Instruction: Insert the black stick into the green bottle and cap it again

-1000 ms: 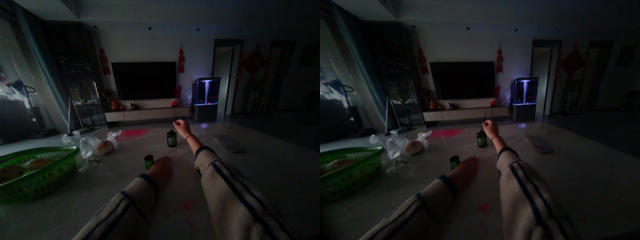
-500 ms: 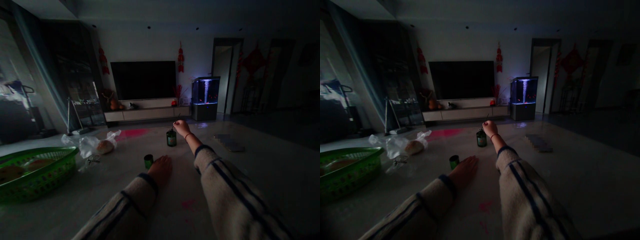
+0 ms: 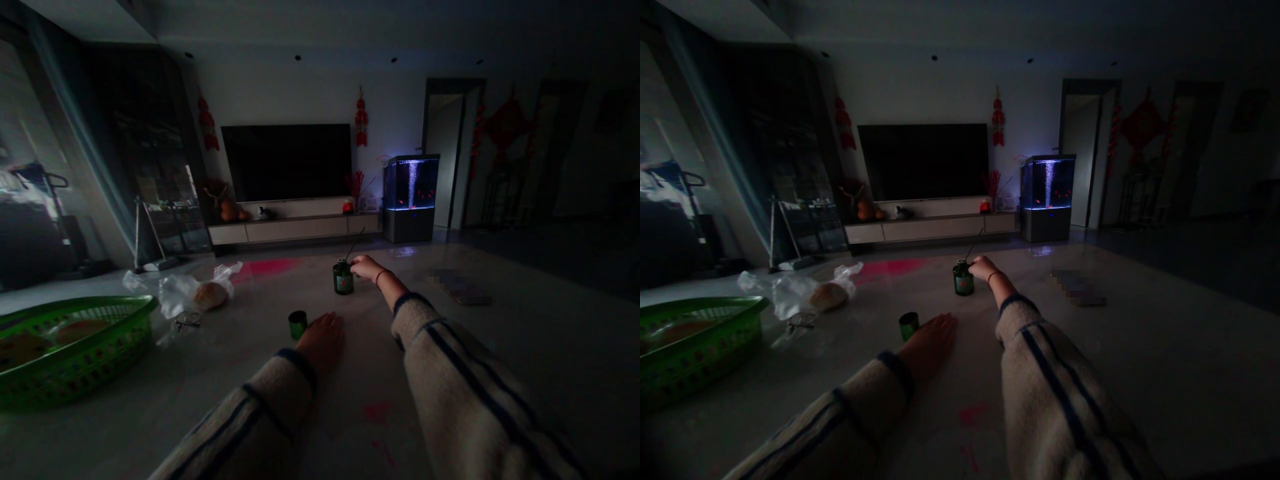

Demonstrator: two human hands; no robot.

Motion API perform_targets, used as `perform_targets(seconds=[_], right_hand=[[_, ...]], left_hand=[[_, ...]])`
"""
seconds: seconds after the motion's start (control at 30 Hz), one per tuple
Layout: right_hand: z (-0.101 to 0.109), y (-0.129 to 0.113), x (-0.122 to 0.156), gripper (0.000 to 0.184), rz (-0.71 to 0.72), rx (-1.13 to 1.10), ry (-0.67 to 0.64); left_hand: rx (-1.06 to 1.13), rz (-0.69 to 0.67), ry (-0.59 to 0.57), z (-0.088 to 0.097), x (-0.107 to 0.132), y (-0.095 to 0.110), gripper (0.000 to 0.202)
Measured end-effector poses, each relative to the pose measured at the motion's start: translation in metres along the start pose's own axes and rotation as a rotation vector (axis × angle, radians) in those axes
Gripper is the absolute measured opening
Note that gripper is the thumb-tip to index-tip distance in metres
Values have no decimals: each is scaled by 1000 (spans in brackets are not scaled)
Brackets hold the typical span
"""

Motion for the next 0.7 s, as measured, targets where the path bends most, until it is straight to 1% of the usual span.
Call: perform_targets(seconds=[0.07, 0.13, 0.23, 0.3, 0.43, 0.57, 0.7], right_hand=[[-1, 2, 3, 26, 8, -9, -28], [-4, 5, 7, 38, 23, -17, -53], [-11, 11, 10, 52, 56, -16, -63], [-16, 15, 12, 53, 81, -8, -46], [-21, 18, 13, 46, 122, 5, -16], [-23, 19, 14, 46, 124, 21, 9], [-27, 19, 17, 47, 122, 44, 17]], left_hand=[[5, -1, 4, -1, 0, 0, 41], [9, -4, 8, -2, 0, -1, 41], [2, -10, 16, -3, 0, -1, 41], [-7, -15, 9, -2, -1, 0, 42], [-6, -14, -9, 1, -1, 1, 42], [6, 5, 13, 4, -1, 2, 41], [-7, 14, 29, 1, 0, 0, 41]])
Point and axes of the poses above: each hand's wrist, its own x-axis away from the middle knuckle, its own z-axis out of the back of the hand, y = z × x, the point moved 2 cm from there along -x, towards the middle knuckle, and after that the axes turned 13 degrees about y, right-handed, at the moved point
